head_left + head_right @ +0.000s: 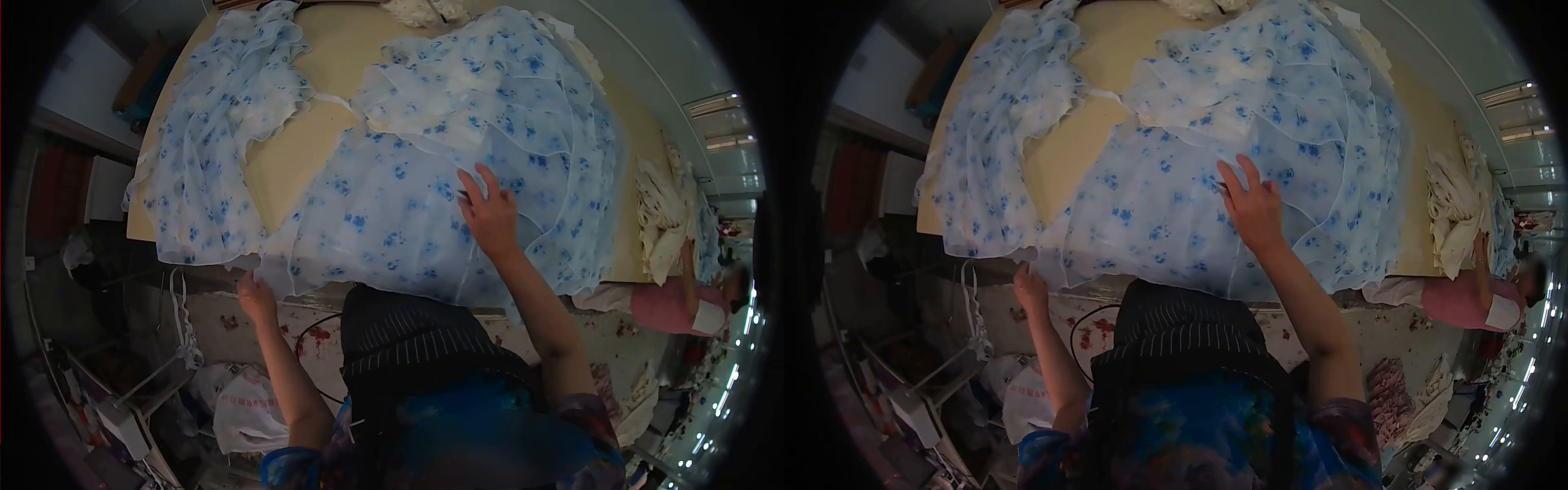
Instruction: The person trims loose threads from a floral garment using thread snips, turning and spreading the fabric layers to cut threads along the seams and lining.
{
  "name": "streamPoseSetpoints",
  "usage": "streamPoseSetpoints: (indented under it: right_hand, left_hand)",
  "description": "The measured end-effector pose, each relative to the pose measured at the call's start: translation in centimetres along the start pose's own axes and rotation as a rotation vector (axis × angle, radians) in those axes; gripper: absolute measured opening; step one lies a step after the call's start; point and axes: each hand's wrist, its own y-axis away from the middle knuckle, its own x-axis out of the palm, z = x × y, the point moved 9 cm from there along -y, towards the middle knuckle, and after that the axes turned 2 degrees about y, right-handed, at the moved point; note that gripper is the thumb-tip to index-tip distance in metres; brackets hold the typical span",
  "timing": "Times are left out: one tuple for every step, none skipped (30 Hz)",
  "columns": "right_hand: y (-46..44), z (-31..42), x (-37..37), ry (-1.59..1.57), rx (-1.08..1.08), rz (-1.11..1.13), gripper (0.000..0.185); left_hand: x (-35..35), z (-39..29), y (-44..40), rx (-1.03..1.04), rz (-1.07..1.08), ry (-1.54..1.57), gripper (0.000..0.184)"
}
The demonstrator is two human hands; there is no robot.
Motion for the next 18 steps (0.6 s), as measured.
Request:
streamPoseSetpoints:
  right_hand:
    - [-1.6,-1.6,1.7,0.036,0.011,0.014,0.021]
    - [-3.1,-3.3,3.3,0.071,0.022,0.028,0.021]
    - [-3.7,-7.0,6.1,0.014,0.067,0.071,0.020]
    - [-4.1,-9.9,7.7,-0.044,0.108,0.114,0.020]
    - [-5.5,-12.3,6.9,-0.298,0.236,0.149,0.019]
    - [-7.1,-14.1,5.1,-0.554,0.364,0.187,0.019]
    - [-8.0,-16.1,3.0,-0.653,0.463,0.165,0.021]
    - [-8.6,-18.1,1.0,-0.751,0.565,0.141,0.023]
    - [-9.2,-19.8,-1.6,-0.661,0.558,0.116,0.027]
    - [-9.3,-21.2,-3.8,-0.639,0.629,0.077,0.029]
    - [-8.9,-23.1,-5.2,-0.674,0.658,0.014,0.030]
    - [-8.2,-25.1,-6.2,-0.694,0.733,0.014,0.028]
    - [-7.9,-25.9,-7.5,-0.752,0.756,-0.011,0.028]
    - [-7.5,-26.9,-8.5,-0.810,0.779,-0.036,0.028]
    - [-6.9,-28.6,-9.3,-0.818,0.783,-0.057,0.029]
    - [-6.0,-30.7,-10.0,-0.827,0.789,-0.078,0.030]
    - [-5.0,-32.6,-10.9,-0.835,0.798,-0.103,0.032]
    - [-4.2,-33.9,-12.6,-0.814,0.785,-0.150,0.033]
  left_hand:
    - [-0.8,-2.0,0.3,0.070,-0.148,-0.127,0.026]
    - [-0.7,-3.9,-0.1,0.042,-0.101,-0.048,0.029]
    - [-1.1,-7.0,-0.7,0.015,-0.054,0.030,0.032]
    - [-1.1,-9.8,-1.1,-0.013,-0.007,0.108,0.036]
    - [-0.5,-12.7,-1.4,0.030,0.033,0.173,0.037]
    - [0.3,-15.4,-1.5,0.072,0.075,0.235,0.038]
    - [1.1,-18.2,-1.7,0.148,0.081,0.282,0.041]
    - [2.0,-20.9,-2.0,0.225,0.089,0.329,0.045]
    - [2.5,-23.7,-2.4,0.281,0.078,0.382,0.054]
    - [3.0,-26.7,-2.9,0.338,0.068,0.437,0.063]
    - [3.7,-29.6,-3.7,0.392,0.052,0.451,0.072]
    - [4.4,-32.5,-4.5,0.447,0.036,0.467,0.081]
    - [5.4,-35.1,-5.2,0.473,0.025,0.433,0.086]
    - [6.3,-37.6,-5.9,0.498,0.014,0.400,0.091]
    - [7.2,-39.8,-6.8,0.500,0.018,0.391,0.088]
    - [8.1,-41.9,-7.8,0.504,0.023,0.380,0.085]
    - [9.0,-43.7,-8.7,0.512,0.030,0.370,0.083]
    - [9.7,-45.6,-9.5,0.598,0.056,0.391,0.075]
